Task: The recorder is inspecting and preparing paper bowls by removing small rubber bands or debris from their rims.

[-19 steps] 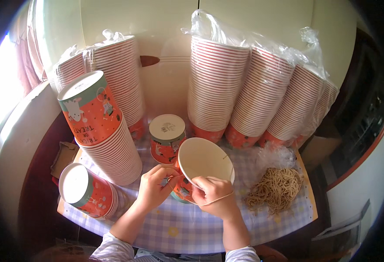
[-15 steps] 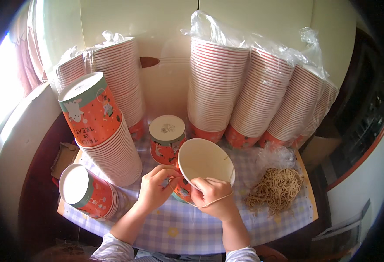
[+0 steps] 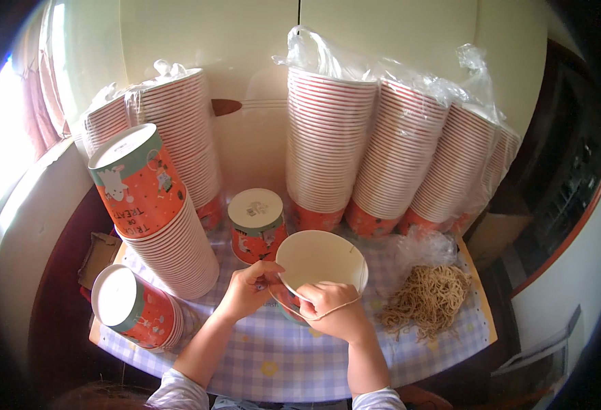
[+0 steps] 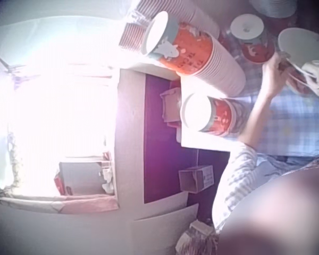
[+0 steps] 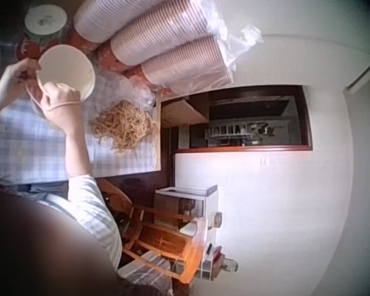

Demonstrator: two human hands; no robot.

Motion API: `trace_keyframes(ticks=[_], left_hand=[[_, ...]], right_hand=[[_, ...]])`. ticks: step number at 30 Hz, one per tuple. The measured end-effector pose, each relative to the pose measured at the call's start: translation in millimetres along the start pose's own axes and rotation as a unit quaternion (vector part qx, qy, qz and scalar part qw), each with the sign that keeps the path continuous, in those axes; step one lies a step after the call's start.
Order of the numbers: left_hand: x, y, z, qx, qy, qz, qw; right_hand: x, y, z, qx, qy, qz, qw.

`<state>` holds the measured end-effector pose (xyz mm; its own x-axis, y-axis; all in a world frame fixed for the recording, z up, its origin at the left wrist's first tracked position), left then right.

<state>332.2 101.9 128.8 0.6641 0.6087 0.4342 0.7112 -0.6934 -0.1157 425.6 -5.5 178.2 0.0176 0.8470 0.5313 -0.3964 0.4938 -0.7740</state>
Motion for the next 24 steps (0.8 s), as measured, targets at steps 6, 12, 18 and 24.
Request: trace_keyframes(ticks=[6, 12, 18, 24], left_hand=[[1.5, 8.8, 1.5, 0.138, 0.035, 0.107, 0.984], [-1.1, 19.0, 4.4, 0.180, 0.079, 0.186, 0.963], [-4.0, 27.6, -5.4, 0.204, 0.141, 0.197, 0.949], [-5.8, 29.2, -7.5, 0.215, 0.147, 0.209, 0.943]], right_hand=[[-4.8, 10.6, -7.0, -0.035, 0.009, 0.075, 0.997], [-11.2, 22.0, -21.1, 0.109, 0.116, 0.280, 0.947], [-11.7, 35.7, -43.6, 0.111, 0.101, 0.196, 0.969], [-10.6, 46.6, -36.4, 0.076, 0.097, 0.272, 0.955]])
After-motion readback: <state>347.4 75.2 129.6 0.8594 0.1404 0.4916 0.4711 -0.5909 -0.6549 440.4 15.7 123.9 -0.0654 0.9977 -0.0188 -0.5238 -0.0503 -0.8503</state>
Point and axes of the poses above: each hand's wrist, its own x-axis towards the middle knuckle, its own y-axis out of the palm, z = x × y, the point moved 7 cm from there along x, towards the middle knuckle, and after that the axes turned 1 degree about y, right-handed, at the moved point
